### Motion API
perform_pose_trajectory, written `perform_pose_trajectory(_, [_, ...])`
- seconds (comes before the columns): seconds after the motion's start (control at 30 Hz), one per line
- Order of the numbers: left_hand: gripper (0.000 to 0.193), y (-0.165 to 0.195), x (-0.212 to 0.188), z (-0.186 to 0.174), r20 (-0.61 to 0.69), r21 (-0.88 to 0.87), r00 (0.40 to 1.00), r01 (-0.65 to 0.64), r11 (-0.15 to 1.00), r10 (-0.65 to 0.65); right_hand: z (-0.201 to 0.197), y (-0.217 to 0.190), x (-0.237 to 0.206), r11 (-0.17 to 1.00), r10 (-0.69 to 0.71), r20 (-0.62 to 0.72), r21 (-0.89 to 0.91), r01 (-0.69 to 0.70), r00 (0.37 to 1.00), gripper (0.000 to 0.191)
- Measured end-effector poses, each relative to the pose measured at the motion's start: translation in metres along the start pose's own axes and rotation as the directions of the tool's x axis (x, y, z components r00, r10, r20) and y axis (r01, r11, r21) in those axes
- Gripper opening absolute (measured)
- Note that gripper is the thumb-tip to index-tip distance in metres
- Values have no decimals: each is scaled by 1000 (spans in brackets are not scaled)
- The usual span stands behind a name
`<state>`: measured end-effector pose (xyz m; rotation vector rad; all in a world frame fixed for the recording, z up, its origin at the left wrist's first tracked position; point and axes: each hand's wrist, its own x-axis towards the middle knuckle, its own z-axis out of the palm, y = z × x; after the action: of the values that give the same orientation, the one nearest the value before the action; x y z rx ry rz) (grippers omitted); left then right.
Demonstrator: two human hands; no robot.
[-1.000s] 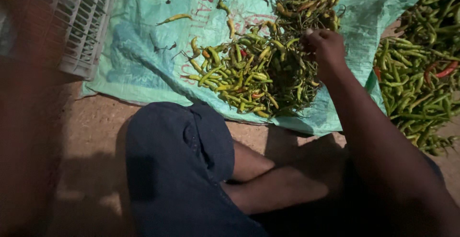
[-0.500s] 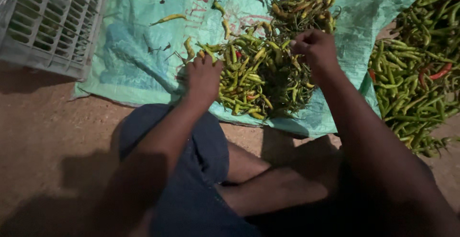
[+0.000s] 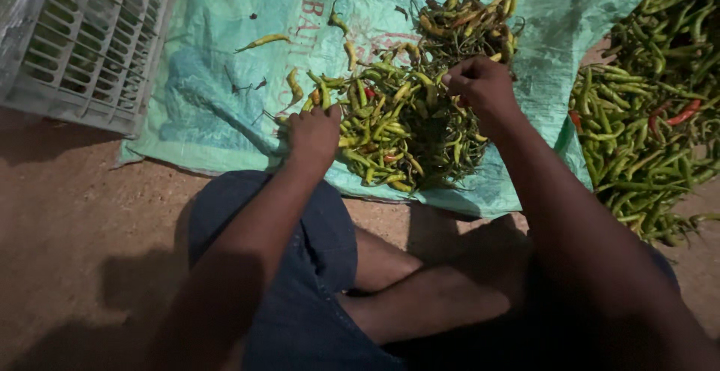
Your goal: The person sits on the floor in front of a sack holding a pile of green chilies and removes stems and debris from the chilies by hand, placing cleaned chilies in one hand and discarding stems back onto the pile.
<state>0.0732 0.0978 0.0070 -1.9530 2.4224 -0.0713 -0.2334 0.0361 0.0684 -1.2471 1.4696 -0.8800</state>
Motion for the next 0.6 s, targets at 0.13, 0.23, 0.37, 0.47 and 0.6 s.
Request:
perform_pose_trajectory(0.13, [14,-2,-1,-6,-124,-139,992,-43,989,26,1,-2,1,1000,3,-3,30,-3,1000,14])
perform_pose_trajectory(0.23, [33,0,-1,-13,-278,-317,960,-123,940,32,2,-2,3,999,-4,-3,53,5,1000,14])
perform_pose_trajectory(0.37, [43,9,3,-19,-58,-421,996,-88,903,70,3,-2,3,999,30,-10,-29,-30,999,13])
perform_pose_trajectory(0.47, [61,11,4,-16,27,-526,997,-42,850,67,2,-2,2,997,52,17,-50,-51,999,13])
perform_pose_trajectory(0.6, [66,7,5,-12,100,-595,989,-25,803,106,6,-2,2,999,30,68,-17,-29,997,13])
